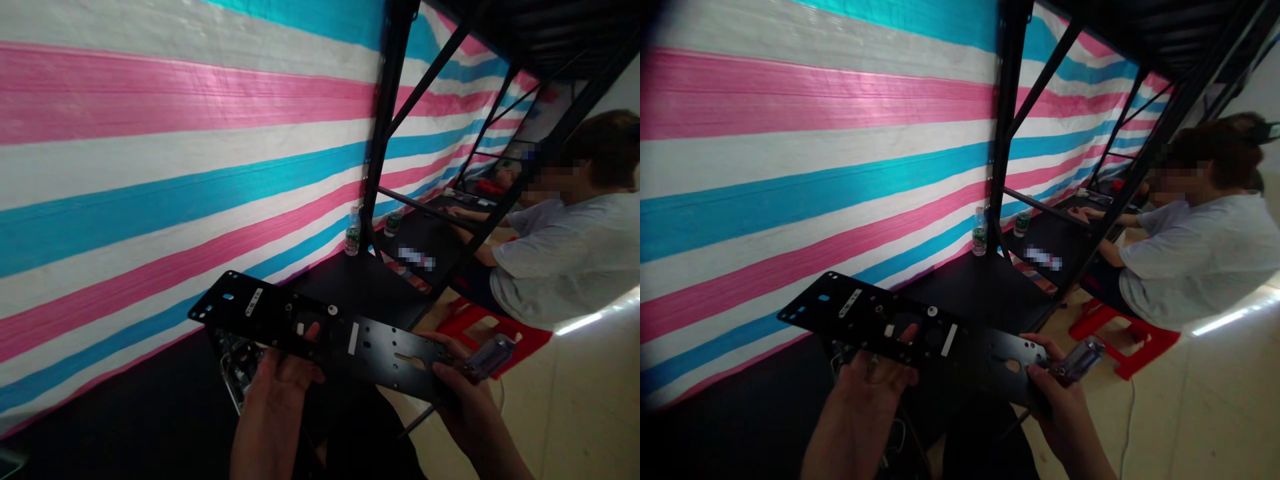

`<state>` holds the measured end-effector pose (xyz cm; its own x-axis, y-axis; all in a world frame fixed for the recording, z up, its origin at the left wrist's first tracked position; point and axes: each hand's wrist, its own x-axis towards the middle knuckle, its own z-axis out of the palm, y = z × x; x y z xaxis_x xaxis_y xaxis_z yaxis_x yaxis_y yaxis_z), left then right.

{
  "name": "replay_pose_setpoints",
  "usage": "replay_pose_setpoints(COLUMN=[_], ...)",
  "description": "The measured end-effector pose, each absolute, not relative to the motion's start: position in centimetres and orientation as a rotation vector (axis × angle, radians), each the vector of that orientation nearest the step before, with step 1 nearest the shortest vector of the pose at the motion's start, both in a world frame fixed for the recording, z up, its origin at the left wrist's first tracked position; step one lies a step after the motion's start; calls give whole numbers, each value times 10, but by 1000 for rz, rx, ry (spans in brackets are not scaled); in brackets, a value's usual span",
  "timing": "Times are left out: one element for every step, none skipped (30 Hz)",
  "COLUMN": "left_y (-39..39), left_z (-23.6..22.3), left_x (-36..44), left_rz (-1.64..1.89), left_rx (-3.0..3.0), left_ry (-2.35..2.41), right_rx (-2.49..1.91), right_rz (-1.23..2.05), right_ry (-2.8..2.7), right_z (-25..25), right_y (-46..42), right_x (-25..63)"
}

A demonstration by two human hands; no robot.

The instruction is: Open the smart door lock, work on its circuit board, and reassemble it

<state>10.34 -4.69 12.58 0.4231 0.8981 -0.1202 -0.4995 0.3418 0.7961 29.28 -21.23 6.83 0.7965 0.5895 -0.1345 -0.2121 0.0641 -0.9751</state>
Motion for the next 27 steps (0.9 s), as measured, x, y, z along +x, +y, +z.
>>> replay_pose_setpoints(left_y=[-51, -54, -57, -59, -60, -60, -59, -58, -57, -55, -53, -50, -48, -45, -43, -41, -40, -40, -41, -42, -44, -47, -49, -52, -55, -58, -62], left_z=[124, 121, 117, 113, 109, 105, 103, 102, 102, 103, 105, 107, 109, 110, 110, 111, 111, 112, 113, 114, 116, 119, 121, 122, 123, 122, 120], left_x=[99, 94, 88, 81, 74, 68, 63, 59, 57, 57, 59, 61, 63, 66, 67, 68, 67, 66, 63, 60, 57, 53, 50, 47, 45, 42, 40], left_rz=[985, 999, 1027, 1077, 1145, 1238, 1354, 1453, 1519, 1540, 1513, 1466, 1433, 1424, 1432, 1455, 1483, 1505, 1525, 1555, 1586, 1614, 1632, 1638, 1628, 1597, 1564], left_rx=[756, 791, 862, 967, 1094, 1235, 1383, 1538, 1702, 1866, 2020, 2146, 2232, 2277, 2297, 2289, 2265, 2231, 2190, 2145, 2102, 2065, 2030, 1995, 1965, 1958, 1972], left_ry=[648, 714, 807, 925, 1048, 1144, 1215, 1252, 1260, 1241, 1202, 1149, 1095, 1060, 1040, 1031, 1026, 1019, 1010, 996, 979, 956, 929, 902, 872, 839, 805], right_rx=[-1391, -1399, -1404, -1409, -1413, -1414, -1413, -1411, -1409, -1404, -1398, -1393, -1387, -1382, -1379, -1379, -1382, -1389, -1399, -1407, -1412, -1412, -1406, -1395, -1380, -1366, -1355], right_rz=[644, 666, 690, 715, 737, 757, 778, 797, 813, 826, 836, 837, 831, 818, 803, 786, 767, 750, 737, 733, 740, 754, 770, 782, 786, 782, 776], right_ry=[-351, -361, -369, -374, -377, -380, -384, -389, -396, -406, -415, -416, -412, -407, -406, -407, -411, -419, -426, -431, -435, -437, -437, -430, -417, -401, -386], right_z=[65, 63, 61, 60, 59, 58, 58, 58, 58, 59, 60, 61, 62, 63, 62, 61, 59, 56, 53, 48, 43, 37, 32, 26, 21, 16, 11], right_y=[-211, -211, -210, -210, -209, -209, -209, -209, -208, -208, -209, -210, -211, -213, -216, -219, -222, -224, -226, -227, -227, -226, -223, -219, -215, -209, -203], right_x=[292, 291, 291, 291, 292, 292, 293, 293, 292, 291, 290, 288, 286, 284, 283, 282, 282, 283, 284, 285, 286, 286, 286, 285, 282, 279, 274])
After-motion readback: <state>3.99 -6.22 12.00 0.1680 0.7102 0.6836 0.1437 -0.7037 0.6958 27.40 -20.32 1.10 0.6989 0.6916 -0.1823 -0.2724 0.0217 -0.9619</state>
